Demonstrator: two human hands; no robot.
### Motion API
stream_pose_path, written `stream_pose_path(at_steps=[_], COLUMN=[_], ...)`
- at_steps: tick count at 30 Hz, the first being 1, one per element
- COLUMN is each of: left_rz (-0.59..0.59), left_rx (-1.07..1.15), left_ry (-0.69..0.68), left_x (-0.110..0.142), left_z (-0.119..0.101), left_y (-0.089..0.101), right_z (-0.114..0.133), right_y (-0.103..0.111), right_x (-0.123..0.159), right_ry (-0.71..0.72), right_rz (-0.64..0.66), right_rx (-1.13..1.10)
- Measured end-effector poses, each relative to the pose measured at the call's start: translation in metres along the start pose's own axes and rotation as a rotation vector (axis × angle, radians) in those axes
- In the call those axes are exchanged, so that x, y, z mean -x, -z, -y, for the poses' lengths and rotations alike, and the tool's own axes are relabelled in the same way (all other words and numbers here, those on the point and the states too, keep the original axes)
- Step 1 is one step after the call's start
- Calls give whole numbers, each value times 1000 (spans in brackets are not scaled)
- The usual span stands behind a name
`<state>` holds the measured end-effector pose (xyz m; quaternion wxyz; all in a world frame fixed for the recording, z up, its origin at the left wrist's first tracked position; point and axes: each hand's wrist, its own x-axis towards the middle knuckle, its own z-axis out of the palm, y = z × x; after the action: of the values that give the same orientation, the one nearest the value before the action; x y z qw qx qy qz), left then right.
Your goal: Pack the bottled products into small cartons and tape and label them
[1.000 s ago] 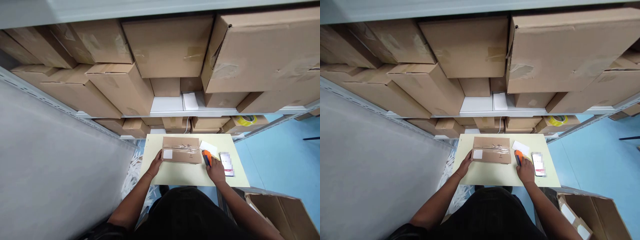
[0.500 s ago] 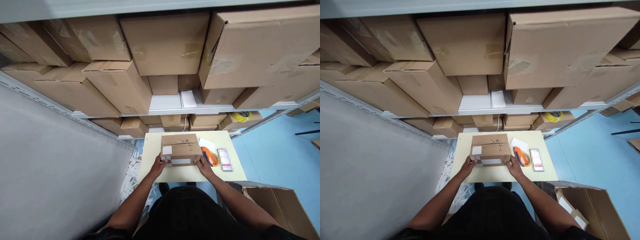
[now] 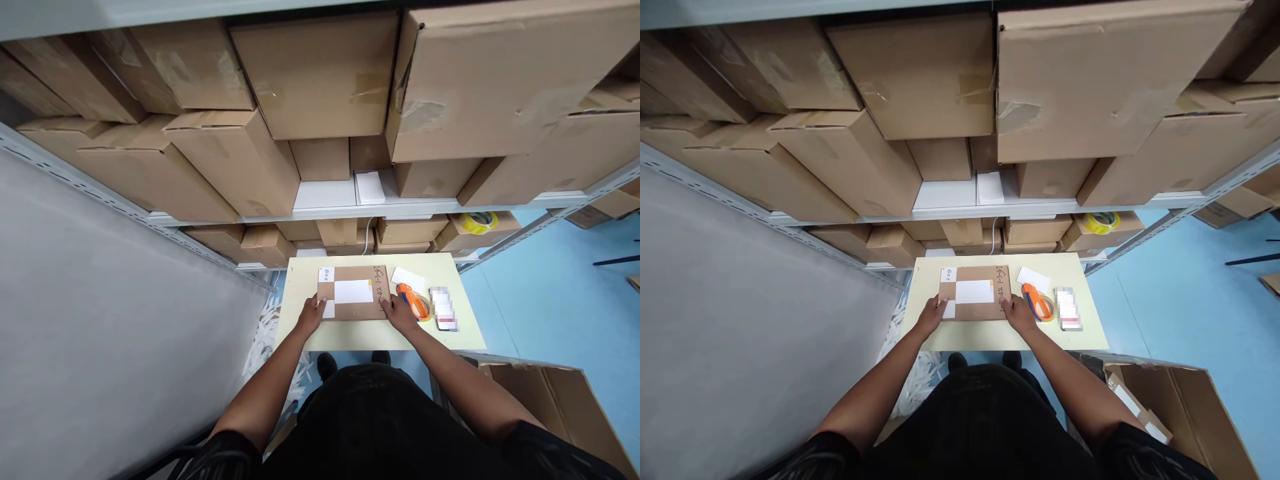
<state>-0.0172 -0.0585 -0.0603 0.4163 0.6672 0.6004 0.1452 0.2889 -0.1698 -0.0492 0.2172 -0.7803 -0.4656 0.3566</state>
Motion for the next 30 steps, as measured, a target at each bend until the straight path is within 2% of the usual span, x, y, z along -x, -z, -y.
stream_pose_path(at_steps=[2, 4, 8, 10, 12, 14, 17, 19, 21, 23, 26, 28, 30], left_rz=[1, -9, -120, -166, -184, -186, -164, -140, -107, -63, 12, 78, 201], left_rx=[30, 64, 33, 10, -1, -8, -50, -96, -103, -50, 52, 105, 162], left_ry=[-25, -64, -51, 10, 46, 20, -113, -218, -294, -324, -340, -343, -328], left_x=[2, 10, 40, 60, 79, 96, 115, 123, 127, 127, 118, 106, 92], left_z=[-2, -3, 5, 10, 11, 6, -8, -20, -32, -46, -72, -92, -112], left_y=[0, 2, 5, 5, 6, 7, 12, 18, 25, 32, 40, 40, 37], right_z=[-11, -32, -87, -105, -112, -108, -95, -90, -88, -86, -76, -60, -40], right_y=[8, 16, 25, 22, 15, 10, 10, 17, 26, 33, 35, 29, 18], right_x=[3, 8, 16, 14, 10, 5, 1, 4, 14, 32, 69, 96, 122], right_ry=[67, 119, 67, 21, -5, -20, -47, -80, -107, -107, -35, 35, 101], right_rz=[59, 53, -182, -165, -95, -75, -119, -164, -208, -258, -345, -391, -396], right_rx=[-39, -13, 309, 454, 548, 604, 600, 497, 298, 52, -237, -331, -379])
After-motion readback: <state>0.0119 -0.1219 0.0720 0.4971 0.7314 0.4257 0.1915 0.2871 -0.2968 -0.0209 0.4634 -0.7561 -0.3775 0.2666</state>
